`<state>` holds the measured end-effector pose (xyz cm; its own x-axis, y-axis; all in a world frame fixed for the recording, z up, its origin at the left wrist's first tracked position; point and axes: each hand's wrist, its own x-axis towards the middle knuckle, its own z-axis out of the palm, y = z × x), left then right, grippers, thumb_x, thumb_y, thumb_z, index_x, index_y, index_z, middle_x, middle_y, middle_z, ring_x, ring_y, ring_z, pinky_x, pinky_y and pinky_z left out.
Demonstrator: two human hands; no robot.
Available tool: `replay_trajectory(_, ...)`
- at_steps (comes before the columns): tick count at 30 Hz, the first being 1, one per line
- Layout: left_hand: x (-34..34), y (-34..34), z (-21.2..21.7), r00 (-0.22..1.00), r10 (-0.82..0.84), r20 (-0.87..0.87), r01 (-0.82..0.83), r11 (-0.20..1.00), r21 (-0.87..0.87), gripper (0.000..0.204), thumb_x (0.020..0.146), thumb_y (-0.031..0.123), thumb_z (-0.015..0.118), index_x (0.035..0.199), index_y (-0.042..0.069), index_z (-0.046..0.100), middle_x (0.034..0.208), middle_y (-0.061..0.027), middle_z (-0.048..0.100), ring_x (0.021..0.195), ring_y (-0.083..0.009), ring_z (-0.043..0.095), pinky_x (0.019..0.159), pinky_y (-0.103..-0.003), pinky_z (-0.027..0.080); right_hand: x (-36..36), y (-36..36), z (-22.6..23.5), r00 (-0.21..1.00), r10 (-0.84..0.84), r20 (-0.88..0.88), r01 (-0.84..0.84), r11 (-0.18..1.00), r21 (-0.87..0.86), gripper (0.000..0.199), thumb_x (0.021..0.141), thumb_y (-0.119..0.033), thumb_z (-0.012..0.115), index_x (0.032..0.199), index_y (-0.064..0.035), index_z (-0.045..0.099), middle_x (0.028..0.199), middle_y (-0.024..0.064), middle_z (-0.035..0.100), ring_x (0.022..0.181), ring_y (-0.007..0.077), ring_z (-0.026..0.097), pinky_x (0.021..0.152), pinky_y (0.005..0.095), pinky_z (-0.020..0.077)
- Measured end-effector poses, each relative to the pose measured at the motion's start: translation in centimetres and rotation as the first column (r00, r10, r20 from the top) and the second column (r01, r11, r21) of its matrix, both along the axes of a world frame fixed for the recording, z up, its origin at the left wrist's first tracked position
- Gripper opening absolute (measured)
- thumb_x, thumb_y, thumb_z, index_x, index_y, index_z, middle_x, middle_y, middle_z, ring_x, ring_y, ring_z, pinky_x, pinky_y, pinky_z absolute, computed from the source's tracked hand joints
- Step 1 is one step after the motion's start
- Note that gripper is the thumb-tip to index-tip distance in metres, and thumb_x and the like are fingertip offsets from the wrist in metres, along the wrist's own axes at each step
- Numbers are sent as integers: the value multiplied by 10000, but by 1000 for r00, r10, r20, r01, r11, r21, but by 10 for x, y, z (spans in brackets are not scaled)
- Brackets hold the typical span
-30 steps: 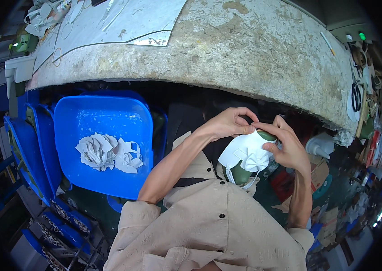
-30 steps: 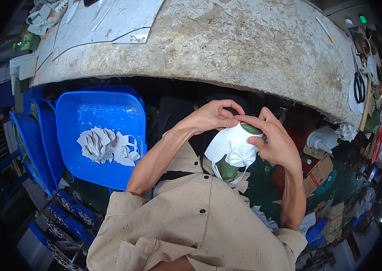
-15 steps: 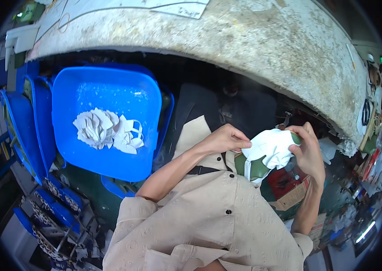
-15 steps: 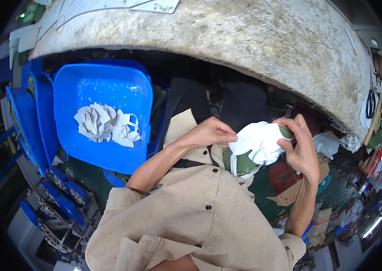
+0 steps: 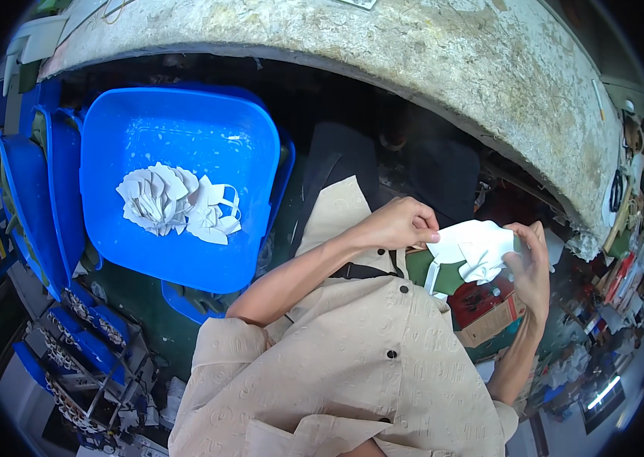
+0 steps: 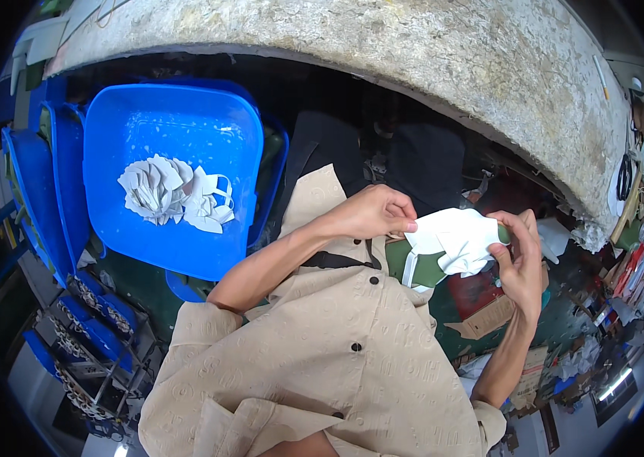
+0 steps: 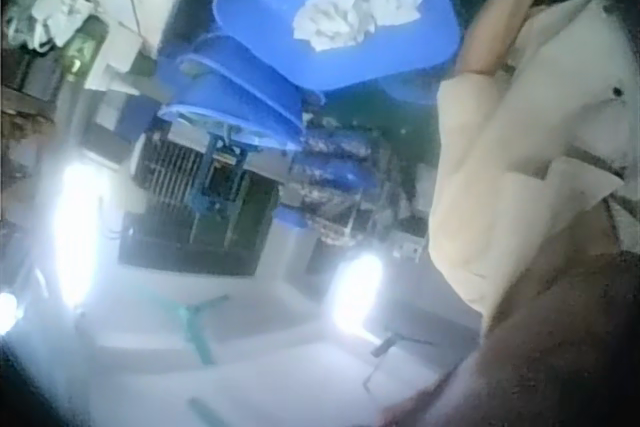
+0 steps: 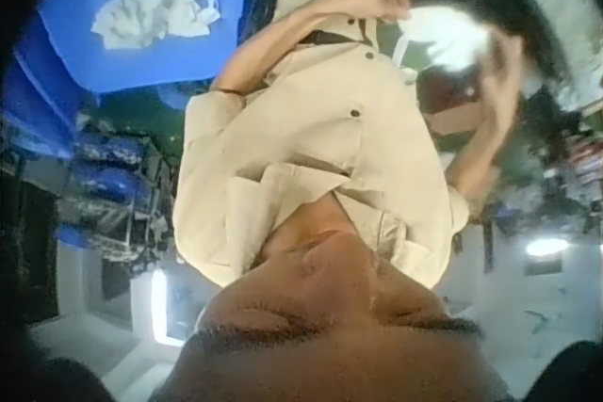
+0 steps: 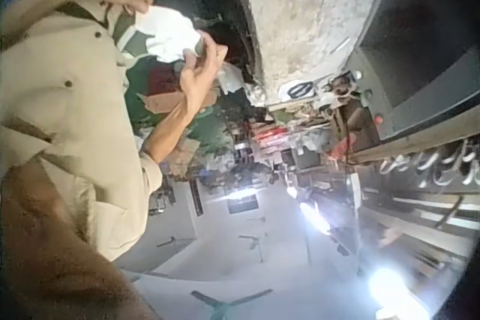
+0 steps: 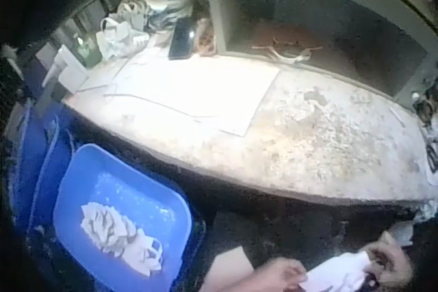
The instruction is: The person repeatedly assembles white slipper straps onto green slipper soles by hand. They pick up a strap and a sole, align the strap over the sole, and press the edges to secure it. The person handles multiple slipper units one at a time, placing each finished slipper on the workbench.
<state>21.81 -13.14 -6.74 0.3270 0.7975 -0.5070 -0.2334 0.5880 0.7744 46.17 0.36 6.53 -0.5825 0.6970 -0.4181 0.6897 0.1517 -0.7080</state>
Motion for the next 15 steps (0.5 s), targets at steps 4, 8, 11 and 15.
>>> replay_trajectory(4,3,-4,-12,999,-7,44,9,999,-34,199,906,133,781,977,-49,743,800,-72,740,719,-94,677,693,-260,533,-3,-4,0,1000,9,-12,-9,1000,13,381,800,50,710,1178,46,664,985,57,438,941,178,503,895,277,425)
replay_trajectory(8,4,-7,-13,999,-38,34,39,999,-20,191,898,134,790,977,-36,755,768,-57,732,705,-88,662,690,-250,513,-3,-9,-2,999,9,-42,-9,1000,12,383,804,48,712,1183,53,663,979,57,436,940,177,498,899,276,419)
replay_trajectory(11,9,-5,-19,997,-48,60,50,998,-36,186,890,136,798,967,-29,758,765,-45,729,702,-84,650,689,-252,504,0,-10,-3,998,-1,-61,1,1000,-3,381,805,50,711,1183,58,660,979,58,432,936,176,492,895,276,414)
replay_trajectory(15,14,-2,-28,995,-45,88,44,999,17,166,875,116,803,939,-31,756,754,-33,719,709,-75,643,679,-255,501,2,-9,-2,999,23,-46,-22,1000,18,364,812,44,711,1172,59,660,978,57,424,923,176,478,875,274,407)
